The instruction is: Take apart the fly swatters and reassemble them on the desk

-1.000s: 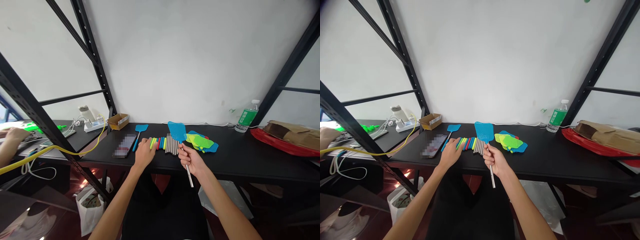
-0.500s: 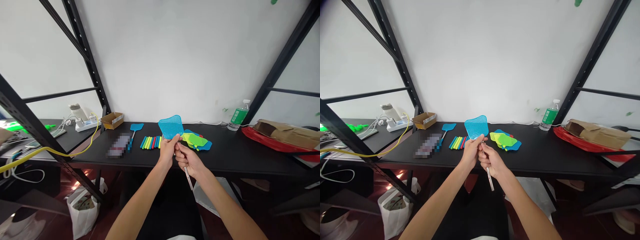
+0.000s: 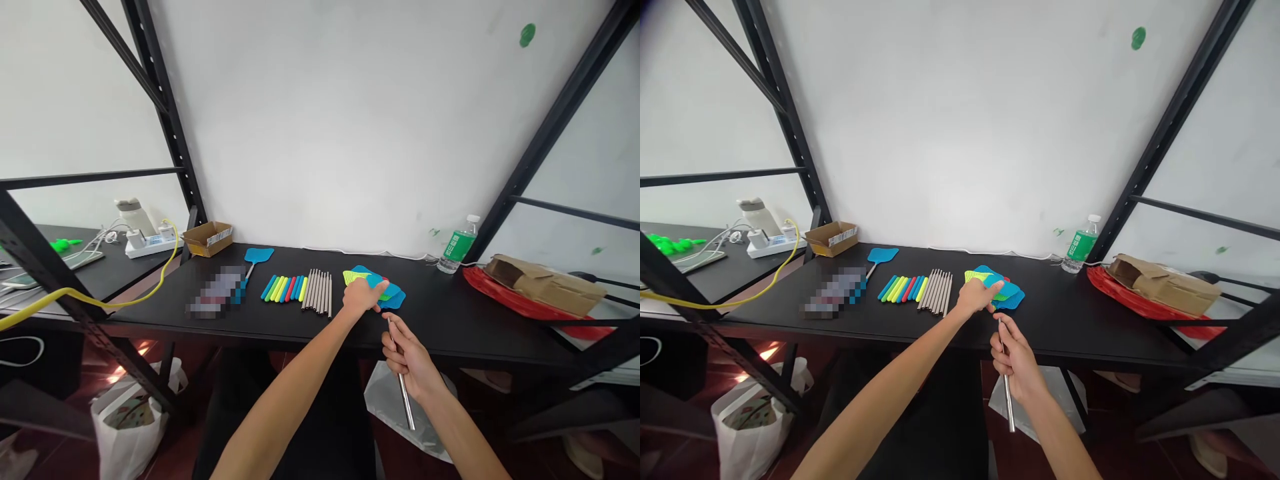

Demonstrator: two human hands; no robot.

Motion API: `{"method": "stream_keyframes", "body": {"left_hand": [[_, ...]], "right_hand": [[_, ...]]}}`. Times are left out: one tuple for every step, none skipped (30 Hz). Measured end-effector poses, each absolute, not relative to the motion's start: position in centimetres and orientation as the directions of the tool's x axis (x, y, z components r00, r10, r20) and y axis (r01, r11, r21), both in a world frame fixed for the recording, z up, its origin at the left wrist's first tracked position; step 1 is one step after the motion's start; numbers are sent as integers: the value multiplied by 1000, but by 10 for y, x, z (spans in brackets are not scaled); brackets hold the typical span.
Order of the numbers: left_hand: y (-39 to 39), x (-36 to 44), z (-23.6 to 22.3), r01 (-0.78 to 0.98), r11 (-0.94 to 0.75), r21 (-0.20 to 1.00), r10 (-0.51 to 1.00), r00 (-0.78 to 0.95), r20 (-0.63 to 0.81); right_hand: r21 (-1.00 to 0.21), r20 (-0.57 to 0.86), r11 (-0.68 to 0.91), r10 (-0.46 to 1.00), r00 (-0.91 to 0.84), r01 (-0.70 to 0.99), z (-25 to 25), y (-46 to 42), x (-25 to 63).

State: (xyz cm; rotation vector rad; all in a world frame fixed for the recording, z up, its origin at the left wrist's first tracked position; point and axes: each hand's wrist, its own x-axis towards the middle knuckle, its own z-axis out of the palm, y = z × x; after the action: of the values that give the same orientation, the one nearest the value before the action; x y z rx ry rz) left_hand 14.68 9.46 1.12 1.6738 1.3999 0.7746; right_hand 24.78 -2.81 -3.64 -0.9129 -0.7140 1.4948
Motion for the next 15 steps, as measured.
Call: {"method": "stream_keyframes", "body": {"left_hand": [[89, 144, 14, 544, -121, 830, 977, 214, 2], [84, 139, 18, 586, -183, 790, 971, 235, 51], [78, 132, 22, 607, -244, 756, 961, 258, 102], [72, 123, 25, 612, -300, 732, 947, 285, 150], [67, 112, 29, 615, -347, 708, 932, 308, 189], [64, 98, 32, 626, -376, 683, 923, 320, 215], [62, 82, 34, 649, -391, 653, 918, 328, 224], [62, 62, 35, 703, -359, 614, 933, 276, 230], [65, 39, 34, 770, -300, 563, 950, 186, 251], [69, 15, 33, 841, -217, 496, 957, 84, 278], [74, -10, 30, 899, -110, 424, 956, -21, 292], [79, -35, 27, 937, 1, 349, 952, -108, 287], [84, -57, 23, 961, 81, 264, 944, -159, 289], [88, -77, 18, 971, 151, 184, 932, -201, 300], [92, -92, 14, 971, 210, 116, 931, -235, 279]], "right_hand": [[-849, -135, -118, 991, -5, -515, -37, -27, 248], [-847, -128, -110, 992, -2, -520, -37, -25, 248], [-845, -124, -105, 992, 1, -524, -37, -24, 248], [-844, -122, -103, 992, 2, -526, -36, -21, 246], [-843, -124, -104, 992, 2, -528, -35, -18, 244], [-843, -125, -106, 992, 0, -528, -34, -15, 240], [-845, -122, -105, 992, -1, -525, -32, -10, 236], [-850, -112, -96, 994, 0, -518, -30, -3, 230], [-860, -95, -80, 995, 4, -505, -28, 5, 224], [-874, -72, -58, 997, 10, -483, -27, 14, 217], [-892, -48, -33, 999, 20, -451, -26, 24, 210], [-911, -44, -26, 998, 34, -412, -26, 36, 203], [-926, -53, -30, 997, 52, -376, -28, 48, 197], [-942, -71, -42, 995, 73, -334, -30, 60, 190], [-961, -80, -50, 992, 99, -272, -33, 72, 185]]}}
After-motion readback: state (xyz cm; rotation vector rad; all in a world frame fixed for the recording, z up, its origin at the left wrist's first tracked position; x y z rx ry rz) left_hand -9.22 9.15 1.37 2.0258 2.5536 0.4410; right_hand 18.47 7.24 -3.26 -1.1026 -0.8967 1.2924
